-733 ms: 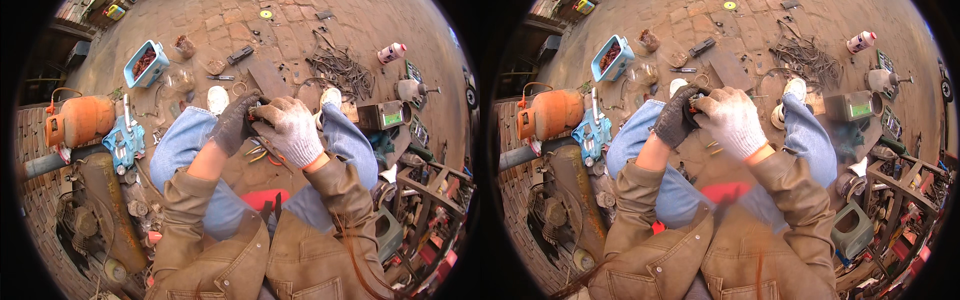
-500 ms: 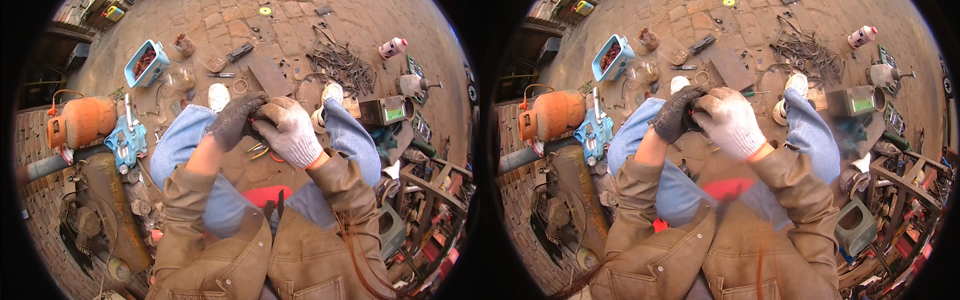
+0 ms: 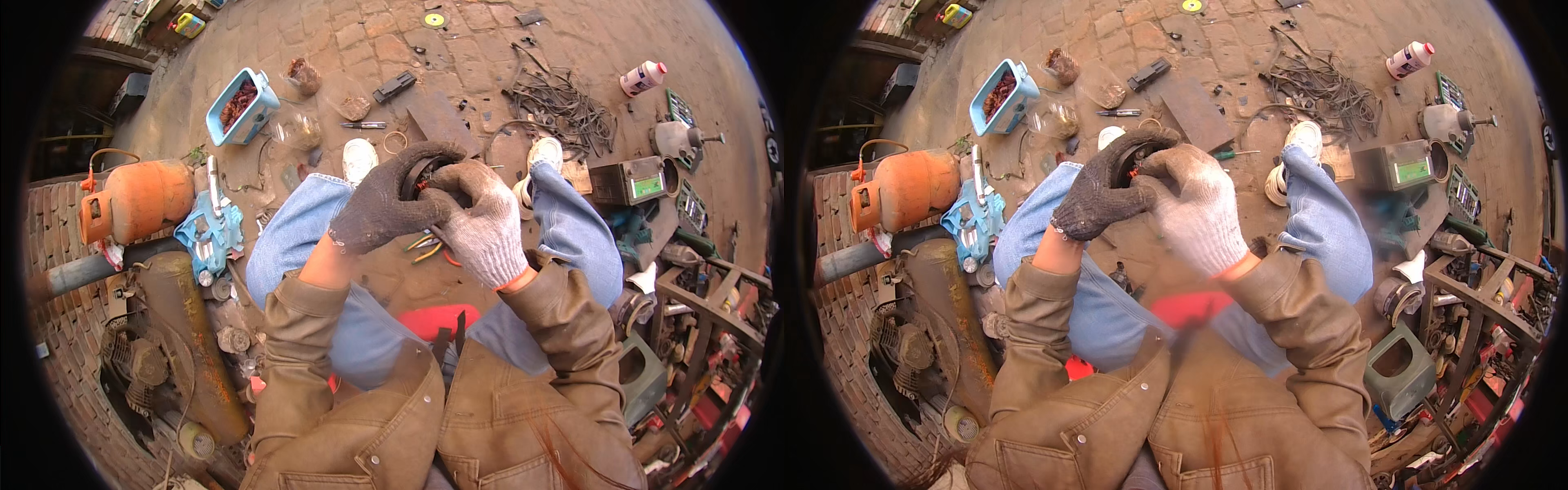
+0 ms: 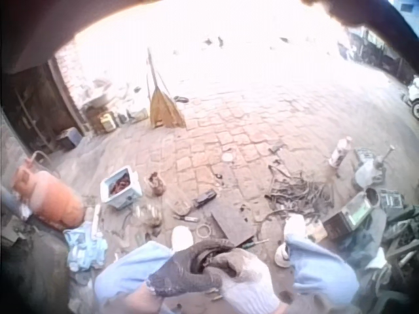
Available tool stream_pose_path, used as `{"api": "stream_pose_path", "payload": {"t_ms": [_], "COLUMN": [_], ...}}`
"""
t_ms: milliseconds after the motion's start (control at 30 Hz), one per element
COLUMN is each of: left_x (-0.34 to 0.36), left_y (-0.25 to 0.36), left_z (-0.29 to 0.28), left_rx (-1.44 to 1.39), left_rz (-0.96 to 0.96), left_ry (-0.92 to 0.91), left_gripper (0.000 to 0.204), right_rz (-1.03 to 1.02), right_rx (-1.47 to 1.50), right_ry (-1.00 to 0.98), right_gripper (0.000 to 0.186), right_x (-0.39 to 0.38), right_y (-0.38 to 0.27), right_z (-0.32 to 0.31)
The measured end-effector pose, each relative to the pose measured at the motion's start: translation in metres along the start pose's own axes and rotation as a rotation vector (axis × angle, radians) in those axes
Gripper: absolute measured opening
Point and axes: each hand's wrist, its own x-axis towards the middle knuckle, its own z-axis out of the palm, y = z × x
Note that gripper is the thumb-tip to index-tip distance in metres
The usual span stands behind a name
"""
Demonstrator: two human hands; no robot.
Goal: The person sits on the ground and uses a screwdriver and hammer to adjust and secure components inside a small circular mechanical part. They repeatedly tap the part with the hammer and manipulate internal pieces with the screwdriver.
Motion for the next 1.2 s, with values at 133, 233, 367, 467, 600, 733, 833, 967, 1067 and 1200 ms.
{"api": "stream_pose_path", "payload": {"t_ms": [133, 233, 367, 467, 600, 733, 833, 967, 1067, 1200], "left_x": [-0.009, -0.008, -0.006, -0.006, -0.006, -0.008, -0.014, -0.013, -0.013, -0.014], "left_y": [0.009, 0.010, 0.008, 0.003, -0.008, -0.007, 0.002, 0.010, 0.012, 0.009], "left_z": [-0.003, -0.003, -0.006, -0.011, -0.012, -0.005, -0.004, -0.004, -0.007, -0.012], "left_rx": [0.126, 0.151, 0.107, 0.092, -0.020, 0.097, 0.188, 0.152, 0.074, 0.374], "left_rz": [-0.036, -0.084, -0.199, -0.176, -0.198, -0.203, -0.258, -0.304, -0.348, -0.448], "left_ry": [-0.039, -0.047, -0.081, -0.128, -0.097, -0.055, -0.034, -0.060, -0.090, -0.329], "left_gripper": [0.076, 0.077, 0.078, 0.081, 0.083, 0.085, 0.080, 0.077, 0.078, 0.079], "right_rz": [0.307, 0.539, 0.703, 0.770, 0.521, 0.315, 0.458, 0.824, 0.830, 0.622], "right_rx": [0.266, 0.445, 0.616, 0.732, 0.370, 0.008, 0.399, 0.852, 0.803, 0.369], "right_ry": [-0.096, -0.115, -0.180, -0.226, -0.252, -0.259, -0.314, -0.269, -0.363, -0.627], "right_gripper": [0.016, 0.018, 0.022, 0.025, 0.025, 0.028, 0.032, 0.036, 0.034, 0.039], "right_x": [-0.003, -0.002, 0.000, -0.001, 0.002, 0.004, -0.001, -0.004, -0.002, -0.008], "right_y": [-0.017, -0.021, -0.019, -0.015, -0.005, 0.004, 0.004, -0.001, 0.000, 0.002], "right_z": [-0.009, -0.013, -0.021, -0.024, -0.016, -0.003, -0.007, -0.008, -0.011, -0.014]}}
